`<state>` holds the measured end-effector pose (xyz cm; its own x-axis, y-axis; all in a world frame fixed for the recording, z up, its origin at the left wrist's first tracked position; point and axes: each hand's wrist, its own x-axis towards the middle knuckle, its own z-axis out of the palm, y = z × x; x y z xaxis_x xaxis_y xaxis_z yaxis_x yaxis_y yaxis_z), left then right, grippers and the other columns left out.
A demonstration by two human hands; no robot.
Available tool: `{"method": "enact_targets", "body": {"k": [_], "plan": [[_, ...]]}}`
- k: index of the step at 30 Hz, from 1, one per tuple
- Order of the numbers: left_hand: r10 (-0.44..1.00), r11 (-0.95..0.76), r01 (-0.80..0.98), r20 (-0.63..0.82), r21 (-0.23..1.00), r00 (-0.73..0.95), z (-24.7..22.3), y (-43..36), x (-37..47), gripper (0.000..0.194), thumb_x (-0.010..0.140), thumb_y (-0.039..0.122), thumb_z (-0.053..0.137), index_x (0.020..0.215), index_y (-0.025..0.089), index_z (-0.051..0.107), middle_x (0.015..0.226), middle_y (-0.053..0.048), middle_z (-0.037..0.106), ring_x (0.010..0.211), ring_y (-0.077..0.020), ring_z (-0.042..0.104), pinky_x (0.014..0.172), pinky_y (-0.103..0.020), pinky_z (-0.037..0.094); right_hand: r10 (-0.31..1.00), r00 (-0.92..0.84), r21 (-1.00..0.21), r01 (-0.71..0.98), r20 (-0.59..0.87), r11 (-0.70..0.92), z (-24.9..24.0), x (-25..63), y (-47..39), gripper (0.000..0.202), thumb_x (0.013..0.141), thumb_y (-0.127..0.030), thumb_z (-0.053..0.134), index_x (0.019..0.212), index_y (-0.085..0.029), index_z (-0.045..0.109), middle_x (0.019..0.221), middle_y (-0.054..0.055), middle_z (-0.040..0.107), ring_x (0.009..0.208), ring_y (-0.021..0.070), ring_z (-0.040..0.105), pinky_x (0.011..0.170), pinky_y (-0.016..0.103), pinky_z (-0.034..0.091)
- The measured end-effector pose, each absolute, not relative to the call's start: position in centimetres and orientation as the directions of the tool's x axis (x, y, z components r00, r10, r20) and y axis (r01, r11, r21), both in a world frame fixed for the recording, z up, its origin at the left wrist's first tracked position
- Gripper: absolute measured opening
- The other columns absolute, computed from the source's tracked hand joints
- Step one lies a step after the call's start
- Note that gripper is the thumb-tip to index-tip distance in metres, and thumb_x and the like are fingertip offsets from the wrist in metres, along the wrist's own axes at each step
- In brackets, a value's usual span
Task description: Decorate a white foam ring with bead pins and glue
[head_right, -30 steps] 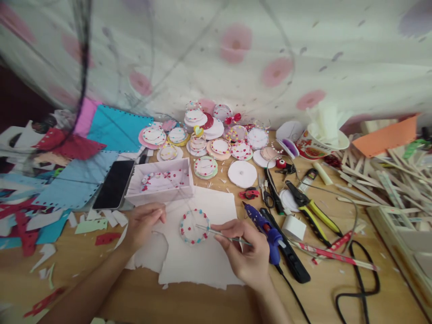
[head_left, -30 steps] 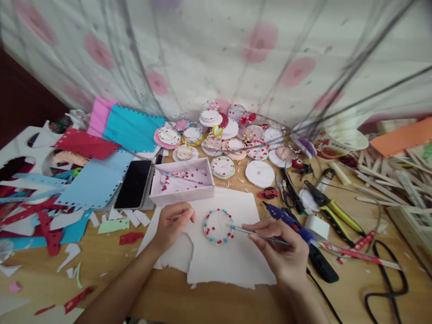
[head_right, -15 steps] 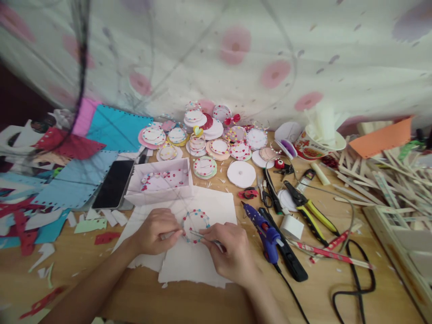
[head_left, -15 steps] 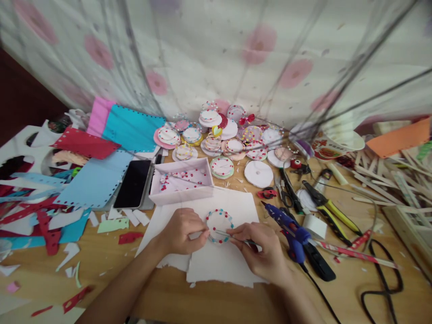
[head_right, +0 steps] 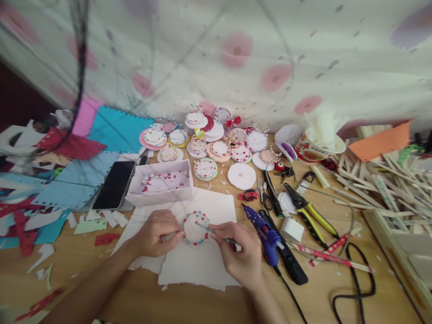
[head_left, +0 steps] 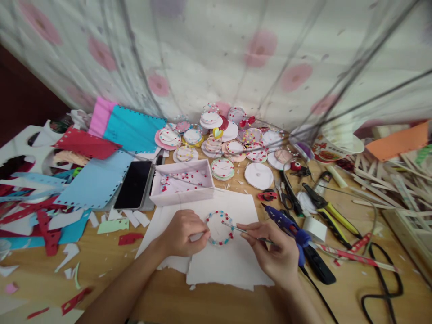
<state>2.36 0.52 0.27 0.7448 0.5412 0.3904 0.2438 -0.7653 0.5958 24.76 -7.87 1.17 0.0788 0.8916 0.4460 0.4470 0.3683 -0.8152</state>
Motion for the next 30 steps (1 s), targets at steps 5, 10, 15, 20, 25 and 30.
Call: {"method": "enact_targets", "body": {"k": [5,10,15,20,25,30], "plan": [[0.626,-0.699,0.254,0.401,0.668,0.669,0.6,0.3,2.4,0.021,0.083,0.015,0.050,0.070,0.016,0.067,0.043,0.004,0.048,0.044,-0.0099,0.042,0.053,-0.025,0.034,0.878,0.257,-0.904,0.260,0.403,0.339,1.7,24.4,-8.6,0.021,0.075,-0.004,0.068,0.072,-0.021,0.056,0.080,0.005,0.074,0.075,0.0219,0.072,0.058,0.029,0.057],[0.799,-0.433,0.274,0.226,0.859,0.557,1.1,-0.2,2.2,0.020,0.083,0.019,0.054,0.091,0.014,0.072,0.057,0.000,0.059,0.046,-0.0080,0.042,0.046,-0.019,0.032,0.888,0.303,-0.938,0.104,0.346,0.331,1.6,23.4,-9.0,0.020,0.075,-0.005,0.069,0.074,-0.021,0.058,0.079,0.005,0.074,0.074,0.0222,0.073,0.059,0.031,0.059],[0.803,-0.271,0.209,0.101,0.940,0.588,1.3,-0.9,2.4,0.020,0.079,0.016,0.056,0.090,0.014,0.073,0.051,0.003,0.050,0.044,-0.0062,0.036,0.043,-0.017,0.029,0.916,0.274,-0.956,0.044,0.292,0.292,1.3,22.7,-8.8,0.019,0.076,-0.005,0.069,0.075,-0.021,0.058,0.080,0.005,0.074,0.074,0.0215,0.073,0.062,0.032,0.059],[0.816,-0.204,0.175,0.068,0.963,0.573,1.3,-1.2,2.8,0.017,0.077,0.016,0.058,0.085,0.012,0.073,0.049,0.004,0.047,0.043,-0.0054,0.035,0.042,-0.016,0.028,0.923,0.274,-0.962,0.037,0.269,0.269,1.4,22.2,-8.6,0.017,0.076,-0.008,0.069,0.073,-0.021,0.058,0.077,0.005,0.074,0.072,0.0202,0.072,0.062,0.030,0.059],[0.840,-0.168,0.199,0.035,0.966,0.541,1.1,-1.1,2.7,0.017,0.078,0.019,0.059,0.083,0.013,0.074,0.053,0.001,0.056,0.046,-0.0064,0.039,0.044,-0.016,0.030,0.929,0.306,-0.971,-0.053,0.208,0.235,1.1,21.9,-8.5,0.016,0.076,-0.015,0.072,0.073,-0.021,0.057,0.073,0.004,0.071,0.073,0.0227,0.073,0.062,0.033,0.060],[0.846,-0.151,0.212,0.016,0.965,0.533,1.3,-0.9,2.7,0.018,0.080,0.022,0.060,0.082,0.014,0.076,0.055,-0.002,0.060,0.047,-0.0069,0.039,0.044,-0.017,0.030,0.920,0.337,-0.965,-0.095,0.199,0.244,0.6,22.1,-8.5,0.015,0.075,-0.015,0.073,0.074,-0.021,0.059,0.073,0.004,0.072,0.076,0.0229,0.073,0.065,0.033,0.060]]}}
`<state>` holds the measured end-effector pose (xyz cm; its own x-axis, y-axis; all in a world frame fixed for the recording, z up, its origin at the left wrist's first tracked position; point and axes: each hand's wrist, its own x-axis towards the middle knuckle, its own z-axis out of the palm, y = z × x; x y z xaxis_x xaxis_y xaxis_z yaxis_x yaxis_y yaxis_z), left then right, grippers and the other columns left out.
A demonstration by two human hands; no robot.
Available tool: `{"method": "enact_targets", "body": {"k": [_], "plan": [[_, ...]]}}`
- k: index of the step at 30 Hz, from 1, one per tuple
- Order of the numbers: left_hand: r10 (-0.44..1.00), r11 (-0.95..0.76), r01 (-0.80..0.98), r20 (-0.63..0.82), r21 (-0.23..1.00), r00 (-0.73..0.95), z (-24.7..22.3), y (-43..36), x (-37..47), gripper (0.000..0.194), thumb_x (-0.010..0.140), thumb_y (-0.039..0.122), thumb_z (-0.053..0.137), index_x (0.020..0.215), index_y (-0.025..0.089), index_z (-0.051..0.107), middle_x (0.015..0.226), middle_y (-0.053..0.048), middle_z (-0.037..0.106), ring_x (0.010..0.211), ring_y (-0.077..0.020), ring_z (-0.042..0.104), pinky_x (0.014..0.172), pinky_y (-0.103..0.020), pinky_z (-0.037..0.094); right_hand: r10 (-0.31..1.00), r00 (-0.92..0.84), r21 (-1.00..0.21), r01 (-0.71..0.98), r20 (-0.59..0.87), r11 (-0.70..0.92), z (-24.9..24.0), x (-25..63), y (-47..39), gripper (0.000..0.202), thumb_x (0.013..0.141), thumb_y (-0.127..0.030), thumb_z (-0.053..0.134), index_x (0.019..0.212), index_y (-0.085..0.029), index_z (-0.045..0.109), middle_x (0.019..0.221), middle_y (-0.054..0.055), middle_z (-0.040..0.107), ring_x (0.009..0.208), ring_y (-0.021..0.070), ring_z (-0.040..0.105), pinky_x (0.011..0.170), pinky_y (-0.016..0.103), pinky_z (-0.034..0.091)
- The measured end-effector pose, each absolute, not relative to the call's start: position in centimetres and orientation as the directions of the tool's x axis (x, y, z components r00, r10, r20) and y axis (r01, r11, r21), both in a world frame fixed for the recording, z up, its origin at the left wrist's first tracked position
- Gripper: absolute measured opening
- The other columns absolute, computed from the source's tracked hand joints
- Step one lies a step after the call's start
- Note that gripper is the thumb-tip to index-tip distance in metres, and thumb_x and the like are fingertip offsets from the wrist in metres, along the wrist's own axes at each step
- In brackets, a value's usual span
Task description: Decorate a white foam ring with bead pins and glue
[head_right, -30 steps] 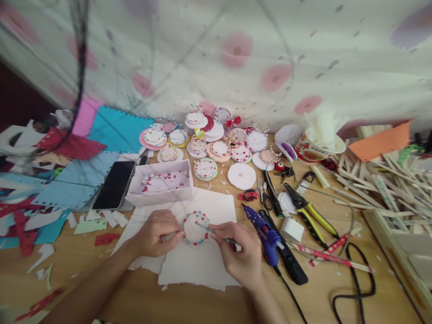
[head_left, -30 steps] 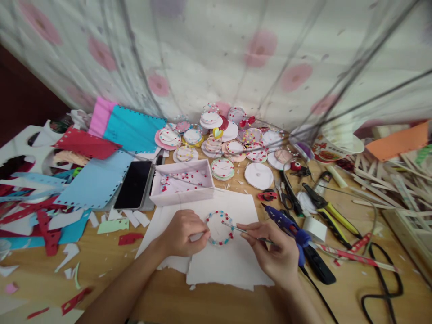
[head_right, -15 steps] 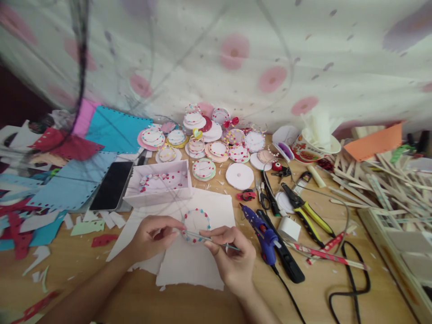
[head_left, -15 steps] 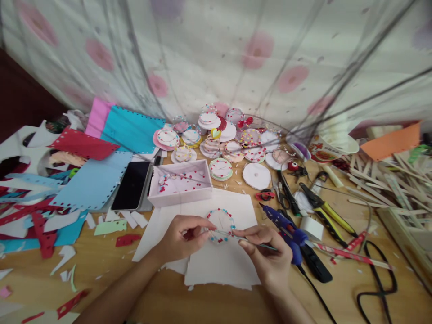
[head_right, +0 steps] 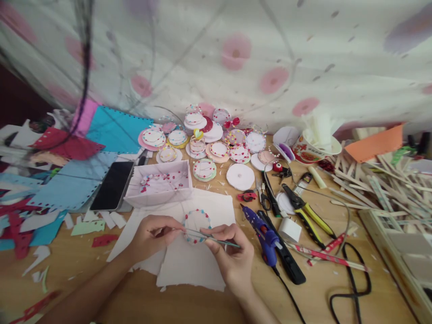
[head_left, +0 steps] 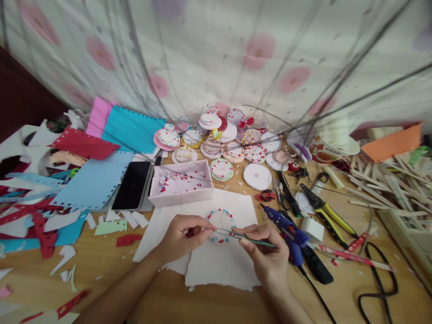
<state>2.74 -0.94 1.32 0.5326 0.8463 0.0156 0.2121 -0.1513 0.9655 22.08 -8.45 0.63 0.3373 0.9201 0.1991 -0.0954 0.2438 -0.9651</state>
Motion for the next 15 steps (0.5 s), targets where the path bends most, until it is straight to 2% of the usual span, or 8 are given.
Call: {"method": "enact_targets", "body": {"k": [4,11,15], "plan": [[0.844,-0.154,0.201,0.023,0.967,0.536,1.44,-0.91,2.70,0.018,0.081,0.023,0.061,0.083,0.014,0.076,0.055,-0.001,0.059,0.047,-0.0070,0.038,0.044,-0.017,0.030,0.928,0.316,-0.968,-0.088,0.196,0.235,0.78,22.15,-8.43,0.016,0.075,-0.011,0.072,0.075,-0.021,0.059,0.074,0.003,0.072,0.077,0.0229,0.073,0.065,0.032,0.060],[0.838,-0.162,0.187,0.035,0.969,0.545,1.05,-1.06,2.72,0.018,0.081,0.024,0.061,0.081,0.013,0.075,0.054,-0.001,0.058,0.047,-0.0070,0.039,0.044,-0.017,0.030,0.936,0.300,-0.979,-0.024,0.184,0.200,0.98,22.22,-8.66,0.015,0.077,-0.014,0.071,0.073,-0.020,0.058,0.075,0.006,0.073,0.073,0.0231,0.073,0.062,0.033,0.060],[0.848,-0.154,0.208,0.021,0.966,0.530,0.69,-0.92,2.53,0.018,0.081,0.025,0.061,0.083,0.014,0.076,0.052,0.000,0.056,0.046,-0.0069,0.037,0.043,-0.018,0.028,0.916,0.331,-0.971,0.000,0.226,0.239,0.73,22.21,-8.64,0.016,0.076,-0.012,0.071,0.073,-0.020,0.058,0.075,0.005,0.073,0.074,0.0226,0.073,0.062,0.032,0.060]]}}
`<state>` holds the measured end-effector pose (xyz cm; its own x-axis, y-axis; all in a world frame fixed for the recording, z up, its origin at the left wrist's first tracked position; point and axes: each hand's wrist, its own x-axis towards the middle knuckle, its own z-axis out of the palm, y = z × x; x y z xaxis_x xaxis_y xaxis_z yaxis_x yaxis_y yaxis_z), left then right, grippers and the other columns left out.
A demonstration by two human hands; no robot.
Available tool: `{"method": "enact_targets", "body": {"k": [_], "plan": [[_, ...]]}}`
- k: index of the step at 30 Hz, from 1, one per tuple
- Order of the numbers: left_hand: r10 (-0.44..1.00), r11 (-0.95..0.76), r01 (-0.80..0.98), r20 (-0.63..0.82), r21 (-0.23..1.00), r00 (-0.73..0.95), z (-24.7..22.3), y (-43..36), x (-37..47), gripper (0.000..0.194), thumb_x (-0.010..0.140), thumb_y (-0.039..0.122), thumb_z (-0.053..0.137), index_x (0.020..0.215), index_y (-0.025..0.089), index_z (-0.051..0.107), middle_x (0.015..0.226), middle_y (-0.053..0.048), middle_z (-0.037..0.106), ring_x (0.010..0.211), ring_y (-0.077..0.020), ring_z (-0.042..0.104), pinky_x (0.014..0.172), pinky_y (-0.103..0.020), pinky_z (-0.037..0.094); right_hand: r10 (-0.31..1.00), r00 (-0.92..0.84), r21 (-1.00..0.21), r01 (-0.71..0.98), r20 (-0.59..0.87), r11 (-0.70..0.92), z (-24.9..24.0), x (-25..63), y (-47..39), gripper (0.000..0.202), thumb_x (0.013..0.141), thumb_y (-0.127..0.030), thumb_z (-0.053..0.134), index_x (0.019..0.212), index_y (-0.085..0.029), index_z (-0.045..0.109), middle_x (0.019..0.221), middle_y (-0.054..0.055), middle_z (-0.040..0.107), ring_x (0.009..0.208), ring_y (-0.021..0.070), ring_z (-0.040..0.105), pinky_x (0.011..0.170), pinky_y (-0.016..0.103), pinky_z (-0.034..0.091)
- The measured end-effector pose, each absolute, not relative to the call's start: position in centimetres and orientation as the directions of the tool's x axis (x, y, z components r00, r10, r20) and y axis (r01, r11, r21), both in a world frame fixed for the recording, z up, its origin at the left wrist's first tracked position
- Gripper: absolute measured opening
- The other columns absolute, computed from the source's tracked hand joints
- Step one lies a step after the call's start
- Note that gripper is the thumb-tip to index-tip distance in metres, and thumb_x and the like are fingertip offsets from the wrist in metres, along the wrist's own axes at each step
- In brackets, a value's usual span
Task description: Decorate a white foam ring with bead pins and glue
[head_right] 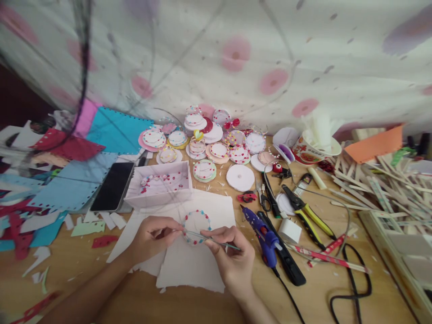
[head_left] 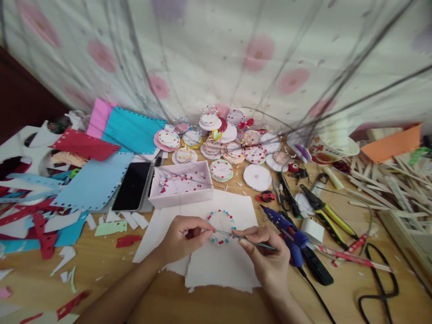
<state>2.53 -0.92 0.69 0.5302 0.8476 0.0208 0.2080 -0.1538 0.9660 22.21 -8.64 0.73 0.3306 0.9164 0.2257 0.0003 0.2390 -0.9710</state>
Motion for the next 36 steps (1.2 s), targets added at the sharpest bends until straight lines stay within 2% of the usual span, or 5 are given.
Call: {"method": "enact_targets", "body": {"k": [6,13,20,28,36], "plan": [[0.823,-0.120,0.217,-0.025,0.969,0.568,2.9,-1.3,2.7,0.035,0.087,0.039,0.054,0.081,0.014,0.077,0.058,-0.004,0.063,0.046,-0.0096,0.042,0.042,-0.021,0.028,0.773,0.425,-0.880,0.283,0.472,0.382,1.9,22.4,-9.8,0.019,0.075,-0.006,0.068,0.077,-0.022,0.059,0.082,0.004,0.074,0.075,0.0240,0.072,0.063,0.036,0.057],[0.753,0.179,0.091,-0.196,0.980,0.628,6.1,-5.3,4.8,0.058,0.089,0.060,0.040,0.081,0.011,0.070,0.043,0.005,0.036,0.037,-0.0069,0.032,0.038,-0.020,0.025,0.648,-0.089,-0.458,0.636,0.756,0.621,3.4,20.3,-11.7,0.038,0.078,-0.005,0.058,0.110,-0.023,0.060,0.100,0.010,0.074,0.051,0.0151,0.063,0.045,0.029,0.047],[0.820,0.189,0.121,-0.224,0.975,0.527,5.8,-6.2,4.1,0.054,0.093,0.054,0.038,0.061,0.015,0.056,0.035,0.007,0.034,0.033,-0.0056,0.029,0.038,-0.020,0.022,0.715,-0.119,-0.513,0.617,0.689,0.597,2.6,19.9,-14.1,0.029,0.079,-0.019,0.060,0.108,-0.021,0.060,0.106,0.013,0.071,0.077,0.0236,0.067,0.064,0.038,0.052],[0.788,0.172,0.138,-0.220,0.976,0.575,5.2,-4.4,1.4,0.055,0.090,0.058,0.041,0.059,0.015,0.057,0.036,0.008,0.027,0.028,-0.0047,0.024,0.032,-0.019,0.013,0.512,0.755,-0.895,0.440,0.409,0.066,-1.2,26.0,-16.0,0.016,0.081,-0.030,0.064,0.092,-0.022,0.054,0.081,0.003,0.048,0.071,0.0199,0.049,0.065,0.033,0.040],[0.711,0.163,0.168,-0.234,0.972,0.663,3.8,-3.2,0.4,0.055,0.090,0.057,0.041,0.057,0.014,0.053,0.038,0.008,0.031,0.030,-0.0037,0.025,0.031,-0.018,0.013,0.631,0.501,-0.444,0.856,0.592,-0.264,-3.4,28.8,-12.8,0.038,0.082,-0.047,0.059,0.094,-0.012,0.053,0.083,0.012,0.052,0.079,0.0279,0.048,0.075,0.043,0.039]]}}
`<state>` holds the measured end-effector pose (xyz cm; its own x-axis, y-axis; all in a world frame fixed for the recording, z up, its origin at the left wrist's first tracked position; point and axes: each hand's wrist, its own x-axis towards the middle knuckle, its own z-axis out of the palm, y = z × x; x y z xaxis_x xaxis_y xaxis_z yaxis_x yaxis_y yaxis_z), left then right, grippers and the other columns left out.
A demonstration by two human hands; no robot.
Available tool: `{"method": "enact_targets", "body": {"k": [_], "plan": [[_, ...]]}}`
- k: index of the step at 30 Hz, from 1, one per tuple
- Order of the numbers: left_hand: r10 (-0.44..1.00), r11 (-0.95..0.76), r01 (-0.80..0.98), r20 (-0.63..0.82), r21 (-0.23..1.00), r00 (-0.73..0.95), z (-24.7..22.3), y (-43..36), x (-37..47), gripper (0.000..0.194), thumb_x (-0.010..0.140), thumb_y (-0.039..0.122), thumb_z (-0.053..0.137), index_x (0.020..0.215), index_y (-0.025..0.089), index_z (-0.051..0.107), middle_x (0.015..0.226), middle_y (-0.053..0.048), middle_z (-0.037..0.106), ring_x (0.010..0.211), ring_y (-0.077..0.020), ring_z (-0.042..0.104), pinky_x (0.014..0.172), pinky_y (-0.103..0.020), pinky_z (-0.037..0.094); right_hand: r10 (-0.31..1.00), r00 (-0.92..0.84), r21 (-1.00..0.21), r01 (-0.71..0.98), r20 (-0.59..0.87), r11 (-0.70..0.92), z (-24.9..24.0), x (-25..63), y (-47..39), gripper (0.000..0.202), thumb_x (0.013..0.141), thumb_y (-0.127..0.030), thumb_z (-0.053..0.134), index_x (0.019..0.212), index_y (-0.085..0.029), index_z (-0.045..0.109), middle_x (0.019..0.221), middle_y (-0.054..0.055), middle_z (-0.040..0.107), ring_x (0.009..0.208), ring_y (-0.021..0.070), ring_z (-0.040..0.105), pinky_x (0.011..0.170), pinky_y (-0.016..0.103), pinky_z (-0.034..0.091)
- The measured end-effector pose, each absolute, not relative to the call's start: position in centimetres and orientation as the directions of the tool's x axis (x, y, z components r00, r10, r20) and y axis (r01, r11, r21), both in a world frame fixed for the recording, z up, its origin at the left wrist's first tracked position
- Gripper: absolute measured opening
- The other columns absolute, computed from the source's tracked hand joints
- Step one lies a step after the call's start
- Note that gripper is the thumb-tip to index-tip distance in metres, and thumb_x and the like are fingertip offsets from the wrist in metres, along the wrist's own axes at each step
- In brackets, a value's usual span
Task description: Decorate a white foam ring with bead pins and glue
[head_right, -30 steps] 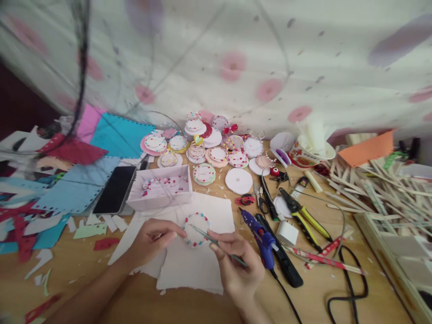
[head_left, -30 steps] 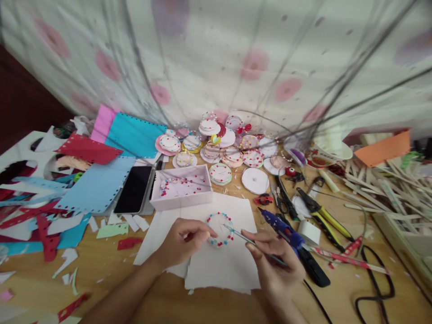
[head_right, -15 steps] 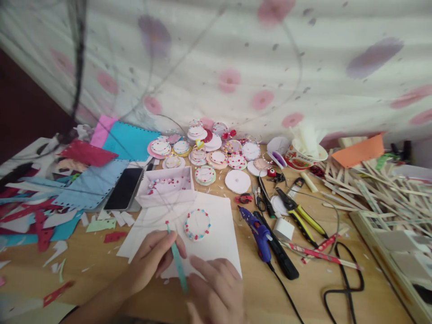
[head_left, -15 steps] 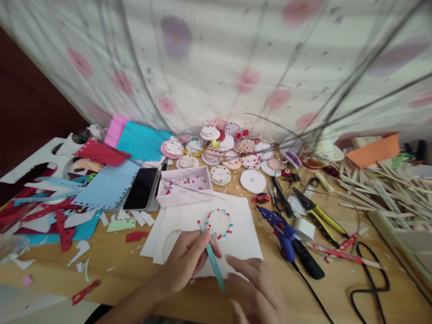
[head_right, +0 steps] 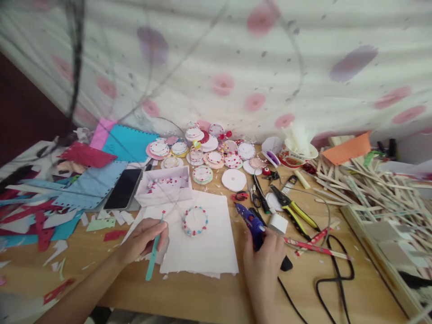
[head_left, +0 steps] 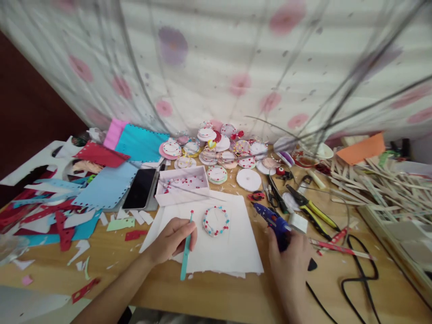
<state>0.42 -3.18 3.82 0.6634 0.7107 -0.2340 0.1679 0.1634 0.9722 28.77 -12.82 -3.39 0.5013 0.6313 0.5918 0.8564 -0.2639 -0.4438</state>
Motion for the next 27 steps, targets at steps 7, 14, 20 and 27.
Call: {"method": "enact_targets", "body": {"k": [7,14,20,27], "plan": [[0.733,0.154,0.181,-0.235,0.971,0.639,3.2,-1.8,0.3,0.052,0.090,0.053,0.040,0.057,0.015,0.052,0.039,0.009,0.030,0.029,-0.0035,0.023,0.032,-0.019,0.014,0.687,0.535,-0.539,0.807,0.492,-0.242,-2.7,30.3,-12.0,0.033,0.088,-0.048,0.046,0.093,-0.015,0.050,0.081,0.012,0.054,0.075,0.0277,0.052,0.065,0.038,0.040],[0.717,0.108,0.189,-0.208,0.976,0.665,1.3,0.9,2.8,0.051,0.088,0.051,0.043,0.053,0.015,0.052,0.039,0.007,0.034,0.031,-0.0046,0.026,0.035,-0.020,0.015,0.720,0.640,-0.932,0.362,0.268,0.026,2.0,27.9,-7.0,0.034,0.080,-0.045,0.061,0.099,-0.020,0.048,0.076,0.002,0.056,0.063,0.0161,0.052,0.060,0.031,0.045],[0.708,0.113,0.196,-0.218,0.974,0.672,-0.4,1.8,3.6,0.052,0.088,0.049,0.041,0.049,0.016,0.048,0.040,0.005,0.036,0.032,-0.0053,0.028,0.035,-0.021,0.018,0.807,0.587,-0.977,0.199,0.056,-0.077,0.0,24.2,-4.8,0.047,0.066,-0.036,0.070,0.106,-0.019,0.053,0.085,0.004,0.063,0.068,0.0173,0.059,0.061,0.030,0.050],[0.654,0.141,0.206,-0.247,0.968,0.715,-0.3,2.1,3.1,0.051,0.088,0.047,0.042,0.048,0.016,0.048,0.037,0.005,0.034,0.032,-0.0062,0.029,0.037,-0.022,0.019,0.783,0.622,-0.972,0.188,0.006,-0.142,-2.2,24.3,-4.9,0.040,0.064,-0.028,0.067,0.101,-0.020,0.054,0.078,-0.001,0.061,0.063,0.0138,0.057,0.058,0.026,0.049]]}}
